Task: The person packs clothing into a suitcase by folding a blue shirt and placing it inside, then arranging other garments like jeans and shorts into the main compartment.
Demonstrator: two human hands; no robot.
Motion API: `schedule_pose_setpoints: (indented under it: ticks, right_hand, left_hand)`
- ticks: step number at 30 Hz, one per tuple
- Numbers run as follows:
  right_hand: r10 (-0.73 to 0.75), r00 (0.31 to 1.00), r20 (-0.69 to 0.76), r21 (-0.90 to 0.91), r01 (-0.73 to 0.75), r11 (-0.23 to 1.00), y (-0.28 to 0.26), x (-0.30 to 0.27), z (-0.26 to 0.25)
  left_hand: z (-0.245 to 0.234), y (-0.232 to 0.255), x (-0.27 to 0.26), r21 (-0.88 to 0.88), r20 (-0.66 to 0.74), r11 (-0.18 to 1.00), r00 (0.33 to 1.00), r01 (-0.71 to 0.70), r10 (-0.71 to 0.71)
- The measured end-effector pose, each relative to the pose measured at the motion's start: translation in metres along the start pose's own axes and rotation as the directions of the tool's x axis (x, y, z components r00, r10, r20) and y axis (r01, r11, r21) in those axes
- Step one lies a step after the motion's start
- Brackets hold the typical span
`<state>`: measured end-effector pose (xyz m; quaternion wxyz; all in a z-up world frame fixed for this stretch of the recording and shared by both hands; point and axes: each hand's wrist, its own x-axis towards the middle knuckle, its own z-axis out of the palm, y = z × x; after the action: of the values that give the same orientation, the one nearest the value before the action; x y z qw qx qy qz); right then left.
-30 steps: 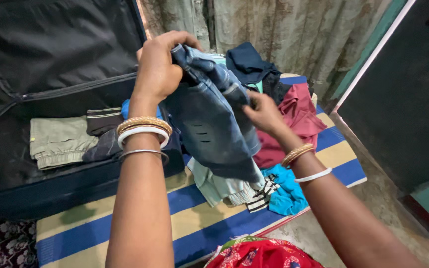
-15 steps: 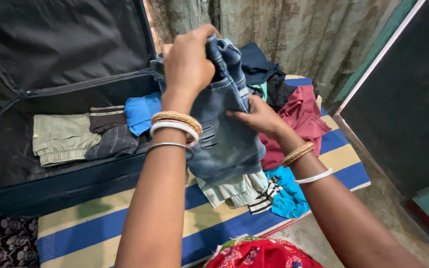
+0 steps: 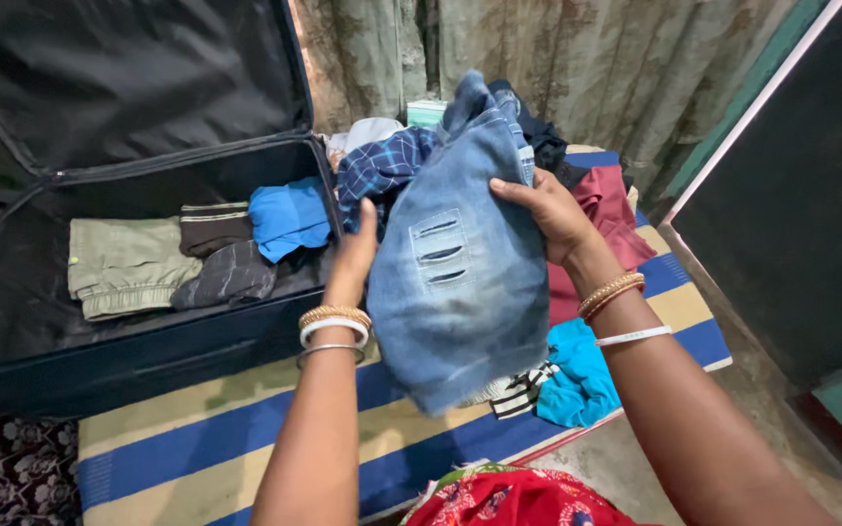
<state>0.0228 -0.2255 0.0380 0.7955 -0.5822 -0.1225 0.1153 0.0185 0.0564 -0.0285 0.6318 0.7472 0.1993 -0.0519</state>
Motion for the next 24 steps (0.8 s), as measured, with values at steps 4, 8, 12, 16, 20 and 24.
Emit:
schedule_pose_setpoints:
  ticks: [4, 8, 12, 16, 20, 24]
  right_hand:
    - [0.001, 0.999, 0.05, -0.006, 0.0, 1.0, -0.001, 0.002, -0.001]
    - [0.007, 1.0, 0.029, -0.046, -0.005, 0.999, -0.002, 0.003, -0.015]
    - [0.016, 1.0, 0.015, -0.144, -0.014, 0.989, -0.002, 0.007, -0.025]
    - [0.014, 0.999, -0.036, -0.309, -0.024, 0.951, -0.01, 0.015, -0.034]
    - [0.013, 0.991, -0.136, -0.269, -0.049, 0.962, -0.015, 0.017, -0.034]
    - [-0.115, 0.99, -0.083, -0.299, 0.085, 0.95, -0.028, 0.01, -0.025]
  left_hand:
    - [0.011, -0.016, -0.008, -0.626, 0.513, 0.718, 0.854, 0.304, 0.087]
    - [-0.001, -0.005, -0.01, -0.703, 0.377, 0.691, 0.912, 0.169, 0.16]
    - [-0.005, 0.005, -0.003, -0.723, 0.298, 0.691, 0.894, -0.019, 0.336]
    - [0.006, 0.011, -0.002, -0.717, 0.24, 0.696, 0.923, -0.04, 0.3]
    - [0.008, 0.024, -0.002, -0.641, 0.093, 0.718, 0.901, -0.272, 0.425]
    - [0.017, 0.04, -0.017, -0.424, -0.055, 0.793, 0.886, -0.438, 0.46]
